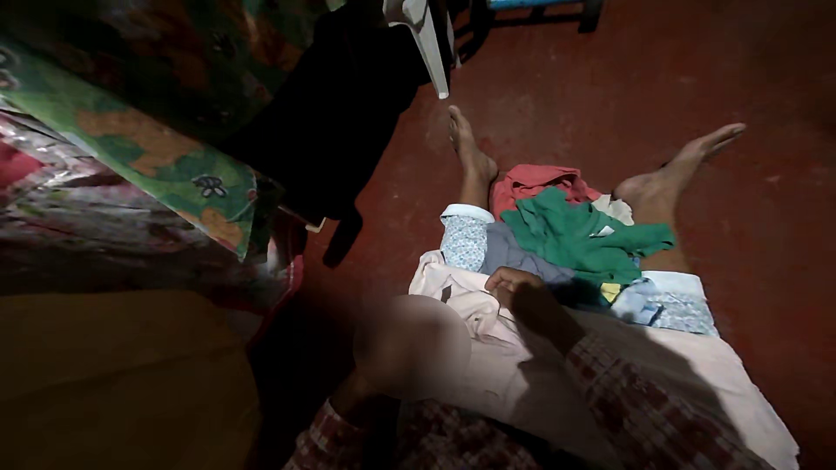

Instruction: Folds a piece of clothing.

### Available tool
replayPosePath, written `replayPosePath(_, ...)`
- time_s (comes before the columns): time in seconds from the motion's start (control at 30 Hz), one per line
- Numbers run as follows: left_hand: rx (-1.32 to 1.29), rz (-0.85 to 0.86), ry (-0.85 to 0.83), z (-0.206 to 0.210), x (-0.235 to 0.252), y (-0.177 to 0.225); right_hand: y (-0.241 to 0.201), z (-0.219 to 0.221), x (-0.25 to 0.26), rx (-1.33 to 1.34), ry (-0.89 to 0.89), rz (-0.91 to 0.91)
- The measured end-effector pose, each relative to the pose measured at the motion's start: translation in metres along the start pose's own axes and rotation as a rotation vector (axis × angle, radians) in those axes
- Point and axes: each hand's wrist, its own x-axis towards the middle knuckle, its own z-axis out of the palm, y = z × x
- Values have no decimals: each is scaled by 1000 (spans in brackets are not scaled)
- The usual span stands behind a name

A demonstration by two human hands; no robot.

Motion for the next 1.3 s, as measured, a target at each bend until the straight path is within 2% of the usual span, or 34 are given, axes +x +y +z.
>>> replayPosePath(0.07,59,9,12,3,-3,1,-1,5,-3,-154,166,-254)
replayPosePath(0.1,73,7,19,5,-3,2,-7,3,-5,-174,142,-332)
replayPosePath(0.23,90,2,34,5,-2,4,-36,-2,-8,-201,-450,-321)
replayPosePath(0.37,96,-4,74,2,1,1,-27,19,-14,-378,-511,-321)
replayPosePath(0.47,-21,-86,192,-1,7,-5,-24,23,-26,-482,-386,-352)
replayPosePath(0.57,-115,-384,332,-1,17,-15,-30,17,-38,-550,-342,-209)
replayPosePath(0.67,-236,-656,250,-2,33,-22,-47,5,-46,-423,-263,32)
replayPosePath(0.77,-306,-769,112,1,44,-27,-47,-2,-47,-327,-196,83)
replayPosePath(0.83,-320,-812,57,2,50,-30,-47,-4,-50,-273,-159,61)
replayPosePath(0.93,-339,-848,-4,-2,54,-37,-25,3,-51,-270,38,-126)
replayPosePath(1.0,-348,-847,-23,-9,56,-39,-26,-2,-51,-252,74,-99)
replayPosePath(1.13,-527,-682,193,-16,53,-37,-37,-19,-52,-138,38,97)
replayPosePath(1.2,-677,-582,296,-16,53,-34,-30,-16,-52,-13,150,50)
replayPosePath(1.27,-690,-598,326,-12,53,-32,-16,-6,-49,142,256,-14)
replayPosePath(1.3,-630,-660,291,-11,53,-32,-8,0,-48,238,268,22)
